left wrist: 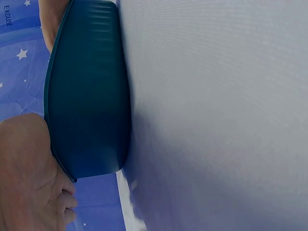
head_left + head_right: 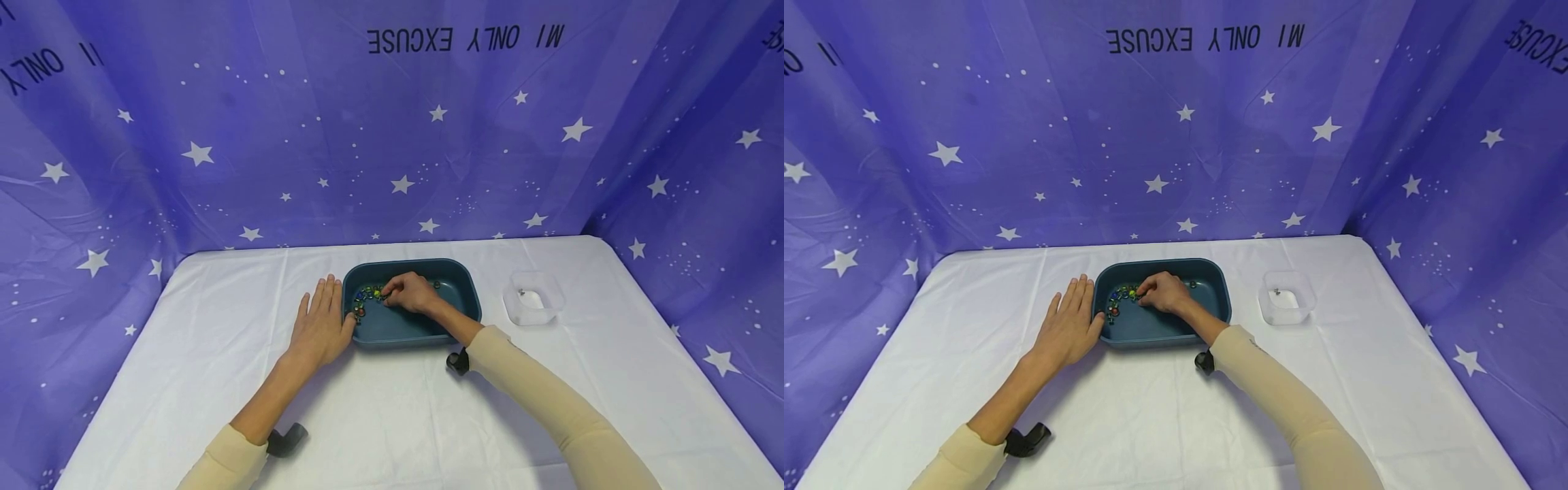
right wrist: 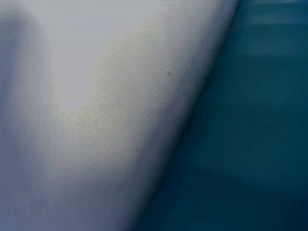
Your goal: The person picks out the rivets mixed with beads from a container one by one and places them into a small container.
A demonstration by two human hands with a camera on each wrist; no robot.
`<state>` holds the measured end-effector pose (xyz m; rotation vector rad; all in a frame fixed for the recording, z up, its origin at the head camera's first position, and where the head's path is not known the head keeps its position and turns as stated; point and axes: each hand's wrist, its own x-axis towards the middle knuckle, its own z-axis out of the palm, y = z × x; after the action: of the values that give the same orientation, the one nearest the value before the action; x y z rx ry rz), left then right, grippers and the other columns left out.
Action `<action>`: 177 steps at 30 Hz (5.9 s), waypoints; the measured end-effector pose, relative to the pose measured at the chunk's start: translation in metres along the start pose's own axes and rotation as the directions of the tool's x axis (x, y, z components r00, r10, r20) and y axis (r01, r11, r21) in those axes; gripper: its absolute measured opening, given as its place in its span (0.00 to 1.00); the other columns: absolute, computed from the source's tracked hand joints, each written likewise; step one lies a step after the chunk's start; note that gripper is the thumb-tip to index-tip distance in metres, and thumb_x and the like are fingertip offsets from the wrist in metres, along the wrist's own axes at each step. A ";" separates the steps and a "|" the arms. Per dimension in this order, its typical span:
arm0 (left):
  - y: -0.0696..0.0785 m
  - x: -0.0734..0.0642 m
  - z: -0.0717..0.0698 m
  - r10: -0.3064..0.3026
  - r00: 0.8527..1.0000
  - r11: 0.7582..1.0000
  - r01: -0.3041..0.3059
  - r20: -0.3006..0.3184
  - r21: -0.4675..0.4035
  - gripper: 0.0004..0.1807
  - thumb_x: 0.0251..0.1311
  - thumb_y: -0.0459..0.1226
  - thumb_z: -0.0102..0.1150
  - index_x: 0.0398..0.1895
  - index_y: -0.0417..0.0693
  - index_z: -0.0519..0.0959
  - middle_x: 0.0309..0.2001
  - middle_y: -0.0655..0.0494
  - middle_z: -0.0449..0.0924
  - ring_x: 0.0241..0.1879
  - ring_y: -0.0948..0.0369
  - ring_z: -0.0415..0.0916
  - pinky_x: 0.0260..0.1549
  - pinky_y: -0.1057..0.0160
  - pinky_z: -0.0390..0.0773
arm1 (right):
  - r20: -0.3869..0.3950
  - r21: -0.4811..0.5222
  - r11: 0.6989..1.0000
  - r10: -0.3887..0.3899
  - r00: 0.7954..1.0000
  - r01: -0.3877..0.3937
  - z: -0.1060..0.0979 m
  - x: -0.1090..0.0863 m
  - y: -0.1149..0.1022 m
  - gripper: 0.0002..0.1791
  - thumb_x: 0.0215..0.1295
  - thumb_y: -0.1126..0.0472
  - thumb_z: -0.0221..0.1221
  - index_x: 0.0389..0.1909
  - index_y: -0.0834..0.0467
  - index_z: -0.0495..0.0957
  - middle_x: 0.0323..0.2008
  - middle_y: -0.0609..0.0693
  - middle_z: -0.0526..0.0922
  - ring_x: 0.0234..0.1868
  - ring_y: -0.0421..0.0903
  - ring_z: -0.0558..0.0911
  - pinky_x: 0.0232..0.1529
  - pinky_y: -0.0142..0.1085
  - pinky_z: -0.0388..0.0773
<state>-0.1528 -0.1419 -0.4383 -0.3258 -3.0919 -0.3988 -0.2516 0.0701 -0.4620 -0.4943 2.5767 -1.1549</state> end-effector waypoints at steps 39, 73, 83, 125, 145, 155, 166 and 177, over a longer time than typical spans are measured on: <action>-0.001 -0.001 0.000 0.009 1.000 1.000 -0.009 -0.006 -0.008 0.39 0.74 0.46 0.43 0.77 0.30 0.47 0.78 0.37 0.41 0.77 0.45 0.35 0.71 0.40 0.41 | -0.047 0.048 0.992 -0.111 0.993 0.113 -0.013 -0.007 -0.008 0.08 0.64 0.65 0.65 0.42 0.61 0.87 0.32 0.47 0.86 0.32 0.42 0.82 0.34 0.36 0.78; 0.001 -0.002 0.000 0.002 1.000 1.000 -0.002 0.003 -0.016 0.39 0.75 0.46 0.43 0.77 0.30 0.46 0.78 0.37 0.40 0.77 0.44 0.36 0.71 0.40 0.40 | -0.199 0.596 0.801 0.083 0.976 0.053 -0.117 -0.086 0.024 0.22 0.67 0.66 0.64 0.57 0.74 0.76 0.52 0.60 0.81 0.48 0.46 0.82 0.51 0.37 0.79; 0.001 -0.002 0.001 0.004 1.000 1.000 -0.004 0.002 -0.015 0.39 0.75 0.46 0.42 0.77 0.29 0.46 0.78 0.37 0.39 0.77 0.44 0.35 0.71 0.40 0.39 | -0.300 0.580 0.812 0.130 0.945 0.073 -0.152 -0.123 0.048 0.21 0.66 0.64 0.65 0.55 0.73 0.77 0.41 0.43 0.86 0.44 0.40 0.84 0.46 0.31 0.80; 0.001 -0.002 0.000 0.007 1.000 1.000 -0.007 -0.002 -0.006 0.38 0.75 0.45 0.42 0.77 0.29 0.47 0.78 0.36 0.40 0.77 0.43 0.37 0.70 0.39 0.40 | -0.402 0.569 0.821 0.219 0.889 0.055 -0.188 -0.167 0.118 0.10 0.66 0.66 0.65 0.47 0.62 0.85 0.35 0.38 0.86 0.36 0.35 0.82 0.38 0.25 0.79; 0.001 -0.002 0.000 0.009 1.000 1.000 -0.009 -0.001 -0.009 0.38 0.75 0.45 0.42 0.77 0.29 0.47 0.78 0.37 0.39 0.77 0.44 0.36 0.70 0.39 0.41 | -0.405 0.554 0.832 0.229 0.885 0.039 -0.188 -0.167 0.116 0.12 0.67 0.66 0.64 0.49 0.63 0.85 0.36 0.36 0.85 0.37 0.35 0.82 0.39 0.24 0.79; 0.000 -0.002 0.001 0.004 1.000 1.000 -0.004 0.004 -0.023 0.38 0.75 0.45 0.42 0.77 0.30 0.46 0.78 0.37 0.39 0.77 0.44 0.35 0.71 0.40 0.37 | -0.381 0.573 0.815 0.165 0.910 0.092 -0.177 -0.151 0.091 0.16 0.65 0.65 0.66 0.51 0.67 0.83 0.39 0.41 0.86 0.36 0.37 0.82 0.40 0.25 0.79; 0.000 -0.001 0.000 0.008 1.000 1.000 -0.008 0.000 -0.010 0.38 0.75 0.46 0.42 0.77 0.29 0.46 0.78 0.36 0.40 0.77 0.43 0.37 0.71 0.40 0.38 | -0.307 0.564 0.820 0.103 0.946 0.093 -0.142 -0.119 0.048 0.20 0.66 0.65 0.65 0.54 0.75 0.78 0.40 0.45 0.85 0.40 0.38 0.84 0.43 0.29 0.81; 0.000 -0.001 0.000 0.004 1.000 1.000 -0.004 0.012 -0.011 0.38 0.75 0.46 0.41 0.77 0.30 0.45 0.78 0.37 0.38 0.77 0.44 0.35 0.71 0.40 0.38 | -0.225 0.584 0.807 0.054 0.973 0.090 -0.096 -0.087 0.017 0.22 0.66 0.65 0.65 0.55 0.77 0.76 0.41 0.49 0.84 0.43 0.46 0.84 0.48 0.36 0.81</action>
<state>-0.1517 -0.1424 -0.4388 -0.3363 -3.1016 -0.4160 -0.2127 0.1810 -0.4039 -0.2420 2.1904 -2.0231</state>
